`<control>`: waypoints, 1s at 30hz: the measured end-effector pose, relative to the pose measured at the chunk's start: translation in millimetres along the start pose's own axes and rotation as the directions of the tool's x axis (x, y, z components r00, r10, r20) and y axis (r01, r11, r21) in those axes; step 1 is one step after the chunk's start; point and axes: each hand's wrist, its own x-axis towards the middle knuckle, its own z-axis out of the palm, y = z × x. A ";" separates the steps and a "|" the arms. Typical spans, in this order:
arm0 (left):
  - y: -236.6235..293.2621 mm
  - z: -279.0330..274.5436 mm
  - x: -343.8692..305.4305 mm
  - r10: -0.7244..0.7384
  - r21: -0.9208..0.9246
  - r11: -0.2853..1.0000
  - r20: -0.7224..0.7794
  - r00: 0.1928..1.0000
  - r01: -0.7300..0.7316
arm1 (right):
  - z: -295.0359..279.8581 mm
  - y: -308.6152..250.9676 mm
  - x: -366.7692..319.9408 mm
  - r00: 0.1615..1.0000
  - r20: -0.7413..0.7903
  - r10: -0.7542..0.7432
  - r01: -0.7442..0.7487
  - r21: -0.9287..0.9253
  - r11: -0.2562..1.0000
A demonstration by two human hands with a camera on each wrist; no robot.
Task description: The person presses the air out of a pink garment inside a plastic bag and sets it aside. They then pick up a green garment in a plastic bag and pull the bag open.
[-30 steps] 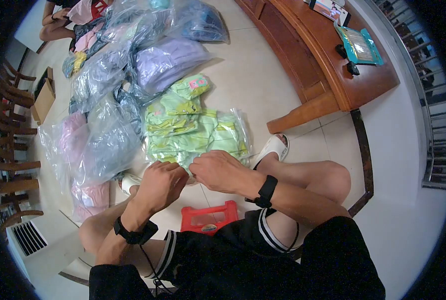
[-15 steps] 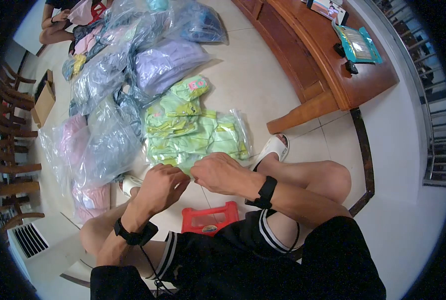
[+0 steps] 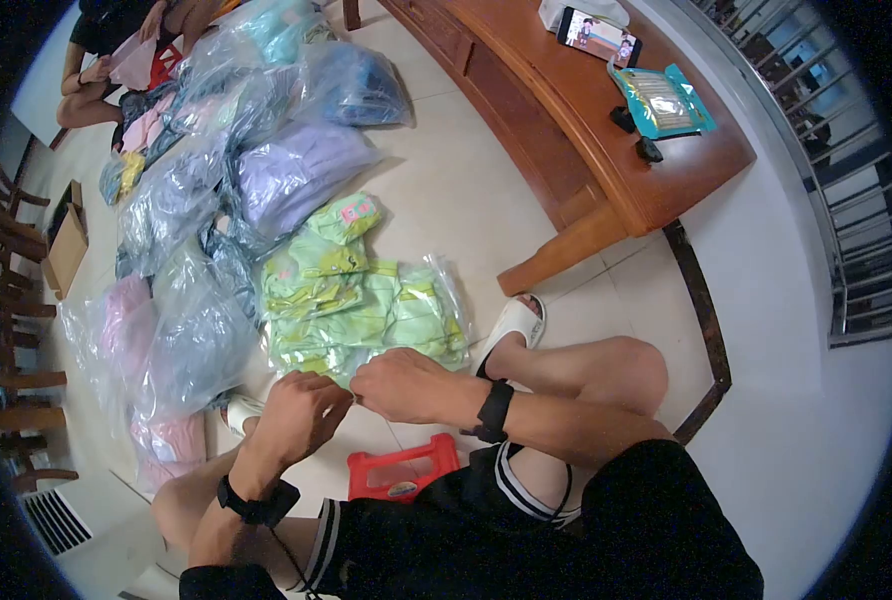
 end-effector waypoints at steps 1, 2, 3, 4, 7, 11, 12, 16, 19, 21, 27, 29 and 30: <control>0.6 -0.7 -0.3 -0.004 -0.002 1.000 0.008 1.000 0.004 | 1.2 0.4 0.0 1.000 0.003 -0.008 0.008 0.004 1.000; 0.7 -0.8 0.1 -0.008 -0.004 1.000 0.016 1.000 0.008 | 0.6 0.8 0.3 1.000 0.013 -0.007 0.007 0.005 1.000; 0.3 -0.2 0.3 -0.013 -0.012 1.000 0.014 1.000 0.013 | -0.5 0.7 0.8 1.000 0.023 -0.007 0.007 0.008 1.000; 0.0 0.9 -0.2 -0.019 -0.020 1.000 0.014 1.000 0.020 | -0.8 0.2 0.5 0.999 0.033 -0.006 0.006 0.012 1.000; -0.4 6.0 -1.3 -0.014 -0.052 0.999 -0.025 1.000 0.013 | 0.0 -0.6 -0.6 0.999 0.052 0.002 -0.002 0.004 1.000; -1.1 8.7 -2.6 -0.001 -0.052 0.999 -0.031 1.000 -0.001 | 3.0 -1.2 -1.1 0.994 0.105 0.039 -0.039 -0.010 0.999; -1.5 9.2 -2.7 0.003 -0.052 0.999 -0.032 0.999 -0.004 | 5.6 -0.1 -1.4 0.993 0.106 0.042 -0.042 -0.007 0.999; -2.2 8.6 -3.0 0.013 -0.044 0.999 -0.024 1.000 -0.014 | 5.4 1.7 -0.1 0.987 0.141 0.071 -0.073 0.006 0.997; -2.8 7.8 -2.2 0.017 -0.038 0.999 -0.019 1.000 -0.017 | 6.1 1.9 -1.2 0.991 0.120 0.066 -0.068 0.014 0.998; -3.3 8.2 -2.1 0.018 -0.042 0.999 -0.020 1.000 -0.019 | 4.1 1.1 -1.3 0.992 0.109 0.058 -0.059 0.013 0.998; -2.7 8.0 -1.1 0.008 -0.035 0.999 -0.039 0.999 -0.009 | 3.6 -1.0 -1.8 0.998 0.050 0.028 -0.028 -0.005 1.000; -0.9 4.4 0.4 -0.010 -0.035 0.999 -0.038 0.999 0.008 | 5.2 0.0 -1.5 1.000 0.012 0.017 -0.017 -0.009 1.000; -0.1 3.2 1.0 -0.018 -0.039 0.999 -0.044 0.999 0.016 | 5.2 0.0 -1.2 1.000 -0.010 0.014 -0.014 -0.009 1.000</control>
